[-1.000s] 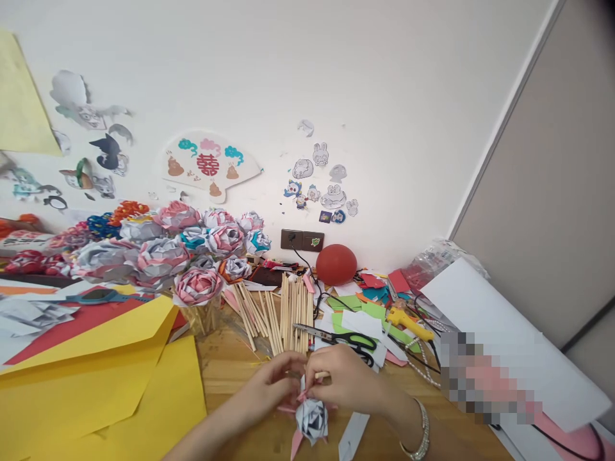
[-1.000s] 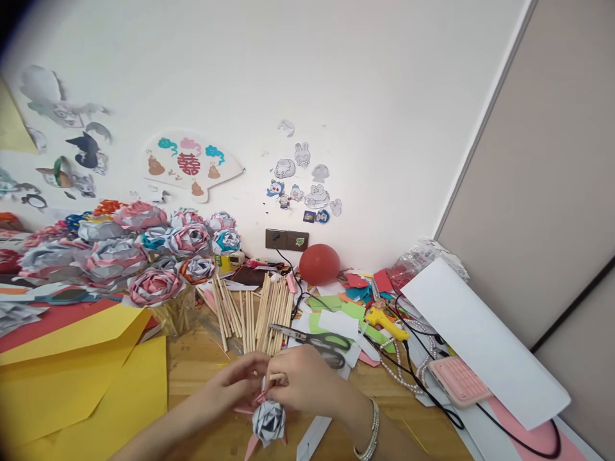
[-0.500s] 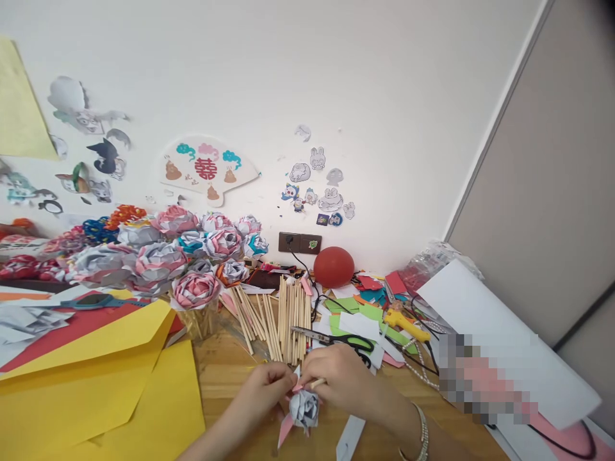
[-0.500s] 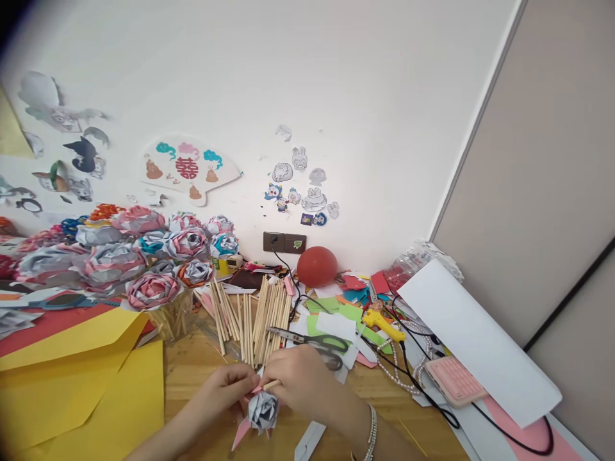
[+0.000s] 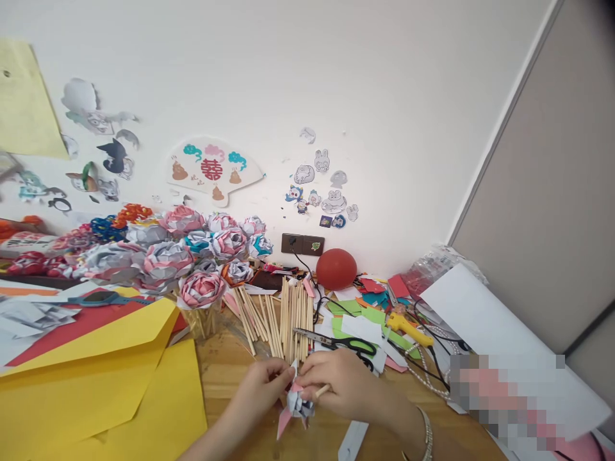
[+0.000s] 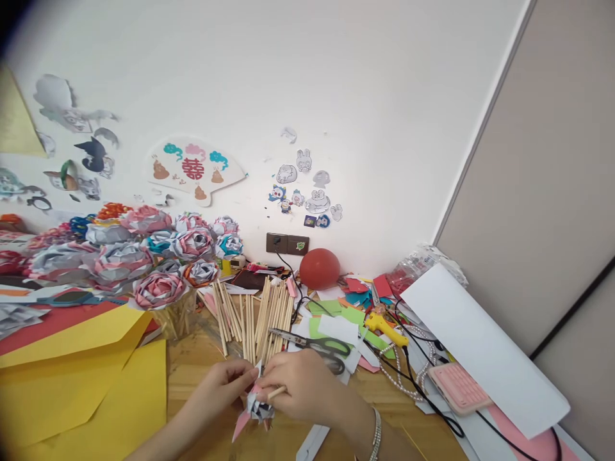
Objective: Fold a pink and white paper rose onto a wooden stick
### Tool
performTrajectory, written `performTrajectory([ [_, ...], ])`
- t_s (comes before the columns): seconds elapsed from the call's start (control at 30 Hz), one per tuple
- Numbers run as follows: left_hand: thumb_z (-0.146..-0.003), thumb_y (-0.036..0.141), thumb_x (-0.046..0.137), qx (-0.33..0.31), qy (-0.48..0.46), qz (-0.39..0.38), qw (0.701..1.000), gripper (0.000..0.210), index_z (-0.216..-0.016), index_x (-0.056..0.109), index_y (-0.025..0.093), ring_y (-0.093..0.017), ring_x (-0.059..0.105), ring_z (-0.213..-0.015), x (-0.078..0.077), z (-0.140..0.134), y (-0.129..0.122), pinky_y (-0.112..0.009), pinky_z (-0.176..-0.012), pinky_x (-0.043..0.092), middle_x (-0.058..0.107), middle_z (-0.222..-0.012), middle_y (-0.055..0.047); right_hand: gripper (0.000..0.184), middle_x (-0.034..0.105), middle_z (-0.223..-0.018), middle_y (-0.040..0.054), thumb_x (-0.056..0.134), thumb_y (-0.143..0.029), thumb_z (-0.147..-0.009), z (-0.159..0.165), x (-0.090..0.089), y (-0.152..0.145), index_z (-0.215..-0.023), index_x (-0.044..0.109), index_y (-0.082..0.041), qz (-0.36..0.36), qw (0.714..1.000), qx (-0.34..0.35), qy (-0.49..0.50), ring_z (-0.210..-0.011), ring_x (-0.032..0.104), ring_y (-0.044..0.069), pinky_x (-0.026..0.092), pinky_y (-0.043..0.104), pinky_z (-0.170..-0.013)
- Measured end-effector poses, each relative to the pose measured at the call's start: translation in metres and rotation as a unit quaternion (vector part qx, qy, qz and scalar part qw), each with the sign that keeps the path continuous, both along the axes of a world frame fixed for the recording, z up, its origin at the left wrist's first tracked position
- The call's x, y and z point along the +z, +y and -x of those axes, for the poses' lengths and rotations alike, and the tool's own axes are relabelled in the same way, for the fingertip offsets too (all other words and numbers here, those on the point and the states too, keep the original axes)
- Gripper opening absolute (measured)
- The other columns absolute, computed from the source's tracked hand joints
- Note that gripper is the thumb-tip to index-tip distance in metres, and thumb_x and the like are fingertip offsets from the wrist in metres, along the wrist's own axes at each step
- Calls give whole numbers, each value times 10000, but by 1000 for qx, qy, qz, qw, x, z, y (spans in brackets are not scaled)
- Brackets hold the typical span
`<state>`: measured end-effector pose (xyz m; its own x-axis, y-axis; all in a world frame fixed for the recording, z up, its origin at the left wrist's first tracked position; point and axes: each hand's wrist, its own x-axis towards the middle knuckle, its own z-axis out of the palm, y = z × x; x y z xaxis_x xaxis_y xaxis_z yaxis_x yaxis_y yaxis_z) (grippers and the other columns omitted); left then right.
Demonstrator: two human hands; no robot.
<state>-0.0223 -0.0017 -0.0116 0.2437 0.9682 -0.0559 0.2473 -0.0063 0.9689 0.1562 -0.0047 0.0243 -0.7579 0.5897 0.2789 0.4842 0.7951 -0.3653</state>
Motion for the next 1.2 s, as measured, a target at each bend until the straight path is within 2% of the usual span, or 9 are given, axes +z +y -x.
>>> performTrajectory([
  [0.1,-667,464,547,0,-19,-8,1000,341,-510,518,163,-145,494,-472,-1,2,2,-254,-462,425,459,-453,49,266,654,-972,26,429,-314,-882,-2,6,-2,-914,673,-213,-5,1000,10,9,-799,603,145,396,210,-706],
  [0.2,-642,566,555,-5,-52,-22,998,418,-521,492,170,-144,500,-495,0,6,6,-263,-493,439,455,-486,50,306,657,-947,30,401,-294,-883,-7,17,-1,-788,674,-196,24,995,-3,94,-806,595,145,406,218,-717],
  [0.27,-626,613,555,-9,-79,-32,996,456,-525,473,176,-134,501,-502,1,8,9,-265,-528,446,449,-508,55,275,657,-872,34,431,-291,-863,-9,19,3,-742,654,-184,54,981,-78,168,-779,584,147,415,222,-682],
  [0.37,-612,630,571,-17,-112,-41,993,464,-551,474,181,-129,515,-513,2,7,9,-270,-566,454,471,-537,54,125,617,-663,4,570,-273,-761,-9,8,14,-760,633,-164,146,943,-216,206,-546,512,113,378,206,-510],
  [0.53,-605,599,615,-52,-156,-34,986,426,-653,523,185,-137,545,-526,1,-1,3,-271,-557,457,529,-579,41,126,632,-735,1,649,-227,-667,1,-19,23,-776,638,-164,254,908,-168,288,-565,520,103,393,204,-520],
  [0.73,-646,495,639,-49,-140,-62,987,341,-789,614,187,-162,565,-638,6,-1,-4,-268,-607,454,594,-698,0,156,605,-702,-5,675,-260,-628,10,-25,20,-730,602,-167,299,874,-170,344,-584,547,119,409,206,-508],
  [0.93,-700,390,630,-36,-146,-77,986,263,-852,590,179,-183,587,-725,-5,-1,-2,-268,-618,464,632,-781,-38,91,515,-553,-56,659,-157,-618,13,-24,16,-702,624,-158,257,896,-201,303,-486,417,71,330,174,-467],
  [1.07,-706,365,630,-48,-142,-72,986,234,-833,572,177,-193,613,-754,-8,-2,-1,-275,-646,477,654,-790,-48,99,556,-604,-47,678,-143,-607,14,-23,14,-690,630,-169,231,911,-193,281,-540,465,86,345,176,-498],
  [1.2,-705,321,630,-15,-87,-95,992,167,-772,562,185,-182,622,-716,-5,-2,-4,-261,-630,482,644,-750,-26,103,602,-669,-27,703,-179,-612,13,-24,13,-694,641,-182,179,931,-193,254,-624,533,120,384,192,-554],
])
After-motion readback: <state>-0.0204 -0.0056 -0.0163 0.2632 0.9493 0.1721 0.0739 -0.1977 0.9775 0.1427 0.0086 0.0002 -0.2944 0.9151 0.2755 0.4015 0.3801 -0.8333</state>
